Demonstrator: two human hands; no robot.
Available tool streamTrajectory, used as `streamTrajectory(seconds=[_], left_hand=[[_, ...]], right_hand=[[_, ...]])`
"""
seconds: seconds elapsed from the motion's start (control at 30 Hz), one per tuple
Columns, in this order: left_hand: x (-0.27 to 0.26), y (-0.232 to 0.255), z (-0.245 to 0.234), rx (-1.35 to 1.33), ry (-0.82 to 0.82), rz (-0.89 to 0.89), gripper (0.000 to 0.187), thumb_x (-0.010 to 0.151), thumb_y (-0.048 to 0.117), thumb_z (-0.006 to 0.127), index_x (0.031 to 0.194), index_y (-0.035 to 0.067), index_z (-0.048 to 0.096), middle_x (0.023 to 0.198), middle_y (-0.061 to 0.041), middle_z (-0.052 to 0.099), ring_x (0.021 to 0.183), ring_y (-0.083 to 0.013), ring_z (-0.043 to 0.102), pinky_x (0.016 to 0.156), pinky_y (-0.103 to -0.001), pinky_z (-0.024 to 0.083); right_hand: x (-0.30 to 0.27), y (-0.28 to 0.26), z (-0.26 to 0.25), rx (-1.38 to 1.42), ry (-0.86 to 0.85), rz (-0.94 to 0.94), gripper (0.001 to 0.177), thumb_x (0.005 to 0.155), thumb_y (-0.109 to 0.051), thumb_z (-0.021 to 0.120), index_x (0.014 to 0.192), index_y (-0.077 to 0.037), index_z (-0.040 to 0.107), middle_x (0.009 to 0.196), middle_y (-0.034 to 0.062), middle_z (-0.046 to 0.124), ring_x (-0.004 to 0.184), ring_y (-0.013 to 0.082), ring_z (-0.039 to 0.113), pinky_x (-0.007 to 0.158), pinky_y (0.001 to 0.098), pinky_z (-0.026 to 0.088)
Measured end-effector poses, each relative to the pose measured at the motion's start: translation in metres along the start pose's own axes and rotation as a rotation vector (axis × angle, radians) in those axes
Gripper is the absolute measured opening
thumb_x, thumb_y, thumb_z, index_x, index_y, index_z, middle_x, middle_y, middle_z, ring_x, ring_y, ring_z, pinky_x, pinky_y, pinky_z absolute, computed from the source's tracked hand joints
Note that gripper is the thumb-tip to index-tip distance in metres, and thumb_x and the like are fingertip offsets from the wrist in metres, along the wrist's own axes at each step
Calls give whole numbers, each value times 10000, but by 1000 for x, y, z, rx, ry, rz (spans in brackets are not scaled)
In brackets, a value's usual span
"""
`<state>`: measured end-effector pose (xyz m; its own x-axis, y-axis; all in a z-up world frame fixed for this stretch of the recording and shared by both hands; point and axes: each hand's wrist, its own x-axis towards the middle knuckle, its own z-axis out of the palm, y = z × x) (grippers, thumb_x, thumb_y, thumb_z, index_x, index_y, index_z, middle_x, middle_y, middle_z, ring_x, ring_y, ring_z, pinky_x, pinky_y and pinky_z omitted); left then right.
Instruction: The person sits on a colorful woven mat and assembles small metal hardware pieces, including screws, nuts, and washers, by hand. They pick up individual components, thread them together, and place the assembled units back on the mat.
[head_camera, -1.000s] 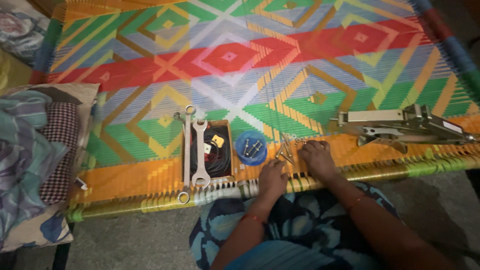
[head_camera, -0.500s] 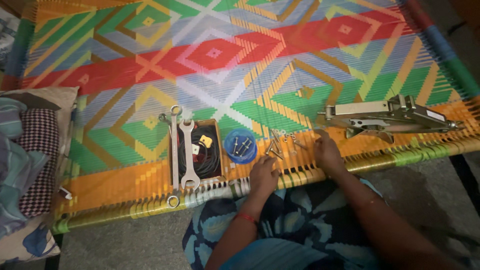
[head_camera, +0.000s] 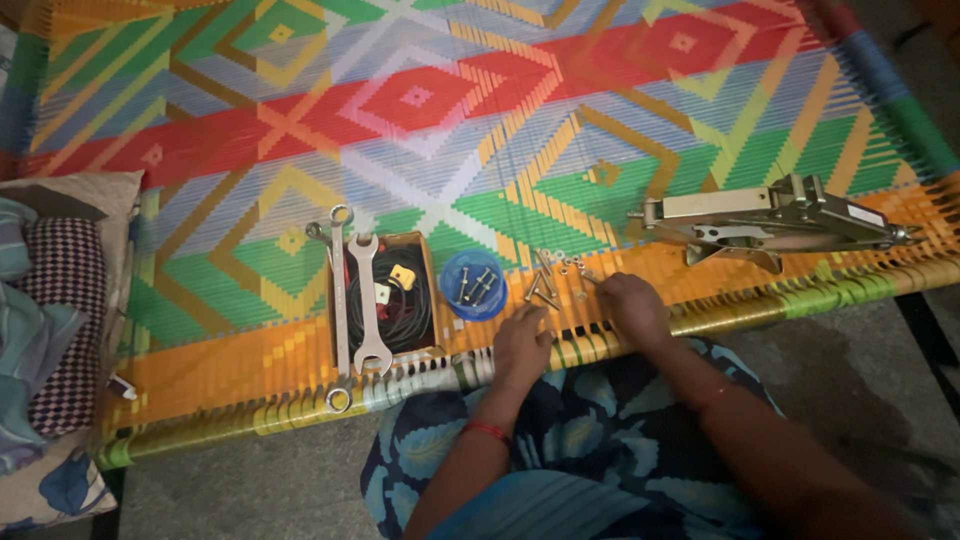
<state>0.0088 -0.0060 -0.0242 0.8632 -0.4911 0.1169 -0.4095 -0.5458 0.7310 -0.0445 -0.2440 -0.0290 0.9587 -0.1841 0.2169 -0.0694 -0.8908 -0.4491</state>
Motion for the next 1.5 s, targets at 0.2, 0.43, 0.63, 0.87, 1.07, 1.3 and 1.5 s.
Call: streamTrajectory(seconds=[0.2,0.43,0.63,0.87,1.07,1.3,1.5], left_hand=[[-2,1,1,-27,14,0,420,805,192,764,1216,120,714,1338,-131,647,1149,-385,607,975,-470,492],[-3,0,2,-44,2,30,433,833,187,743,1256,105,698,1351,-125,647,1187,-372,604,995,-460,486],[-3,2,0,-83,-14,57,455,826,153,726,1276,98,688,1357,-124,643,1215,-363,601,1023,-451,483],[-1,8,-5,-105,-8,94,458,822,108,710,1278,78,687,1389,-139,637,1261,-360,594,1039,-444,493],[-3,14,-9,-88,-40,168,466,818,75,709,1283,57,681,1452,-168,592,1204,-409,595,990,-473,490],[-3,12,-10,32,-115,144,517,833,97,714,1345,83,645,1533,-146,514,1106,-407,620,955,-472,501],[-4,6,-7,61,-91,131,565,830,119,690,1390,99,619,1547,-130,503,1095,-385,638,958,-452,513]], right_hand=[[7,-16,-11,-209,-17,-242,189,797,-84,651,946,-146,750,995,5,694,1009,259,629,900,411,498],[-1,-37,-14,-346,-57,-194,366,801,-154,653,1131,-264,767,1415,44,575,1339,312,463,1084,512,344],[1,-35,-4,-510,-35,-122,451,839,-188,631,1275,-280,702,1546,55,471,1437,353,341,1122,579,260],[4,-20,1,-423,132,-3,324,896,-200,647,1206,-234,736,1468,66,549,1406,339,414,1070,589,308],[13,5,6,-278,262,38,313,913,-187,657,1212,-232,740,1393,49,630,1370,334,477,1063,560,349],[19,16,11,-314,126,93,309,845,-255,715,1133,-343,788,1365,86,610,1296,400,460,972,590,346],[17,13,10,-348,203,-30,349,760,-183,699,1065,-313,808,1332,56,631,1339,366,482,1024,575,368]])
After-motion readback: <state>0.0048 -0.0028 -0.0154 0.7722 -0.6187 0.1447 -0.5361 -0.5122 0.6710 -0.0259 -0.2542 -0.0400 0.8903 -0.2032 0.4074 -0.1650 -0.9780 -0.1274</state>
